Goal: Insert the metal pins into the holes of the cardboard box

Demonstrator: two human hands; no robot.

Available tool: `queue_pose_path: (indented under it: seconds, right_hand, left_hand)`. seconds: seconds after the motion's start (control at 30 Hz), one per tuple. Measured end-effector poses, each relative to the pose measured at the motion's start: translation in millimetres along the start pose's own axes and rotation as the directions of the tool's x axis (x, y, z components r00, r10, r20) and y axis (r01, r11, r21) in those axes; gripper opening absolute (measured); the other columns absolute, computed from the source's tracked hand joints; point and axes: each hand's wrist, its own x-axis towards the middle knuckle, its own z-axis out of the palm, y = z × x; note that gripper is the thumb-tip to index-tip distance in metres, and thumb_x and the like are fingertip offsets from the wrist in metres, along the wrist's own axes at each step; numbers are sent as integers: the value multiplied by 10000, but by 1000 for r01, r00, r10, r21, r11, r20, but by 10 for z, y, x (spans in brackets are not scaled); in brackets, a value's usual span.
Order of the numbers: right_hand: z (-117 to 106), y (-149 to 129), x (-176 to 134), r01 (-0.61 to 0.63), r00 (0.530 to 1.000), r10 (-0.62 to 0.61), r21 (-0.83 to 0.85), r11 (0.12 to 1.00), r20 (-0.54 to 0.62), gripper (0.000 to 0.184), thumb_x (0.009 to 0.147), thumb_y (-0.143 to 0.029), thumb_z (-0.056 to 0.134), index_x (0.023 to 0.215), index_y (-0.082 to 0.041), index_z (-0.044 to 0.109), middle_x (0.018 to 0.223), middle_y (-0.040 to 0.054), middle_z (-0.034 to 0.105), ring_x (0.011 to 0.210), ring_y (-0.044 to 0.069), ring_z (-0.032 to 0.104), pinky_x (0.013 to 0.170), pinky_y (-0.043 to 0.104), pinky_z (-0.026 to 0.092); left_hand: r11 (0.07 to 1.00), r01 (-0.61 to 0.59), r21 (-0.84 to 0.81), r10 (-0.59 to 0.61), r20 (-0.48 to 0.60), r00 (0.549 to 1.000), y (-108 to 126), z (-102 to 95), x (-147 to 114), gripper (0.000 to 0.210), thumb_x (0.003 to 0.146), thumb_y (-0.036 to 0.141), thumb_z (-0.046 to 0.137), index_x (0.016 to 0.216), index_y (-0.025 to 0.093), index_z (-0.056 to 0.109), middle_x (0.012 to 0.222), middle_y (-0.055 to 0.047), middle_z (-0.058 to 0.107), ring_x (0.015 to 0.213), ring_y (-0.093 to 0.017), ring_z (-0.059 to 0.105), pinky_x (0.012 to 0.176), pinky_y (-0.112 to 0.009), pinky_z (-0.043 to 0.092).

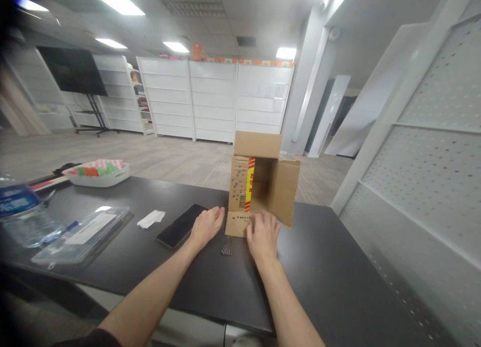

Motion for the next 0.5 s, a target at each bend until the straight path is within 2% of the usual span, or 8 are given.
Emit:
queue_pose_path:
  seconds: [0.5]
  right_hand:
    - [47,7,-3,4,1000,-3,33,999,-15,160,889,-186,426,920,-182,583,1062,100,601,971,258,464,803,373,312]
  left_hand:
    - [1000,23,-17,-22,24,999,34,-71,-28,533,964,476,177,914,201,630,886,-127,699,866,-254,675,699,-301,438]
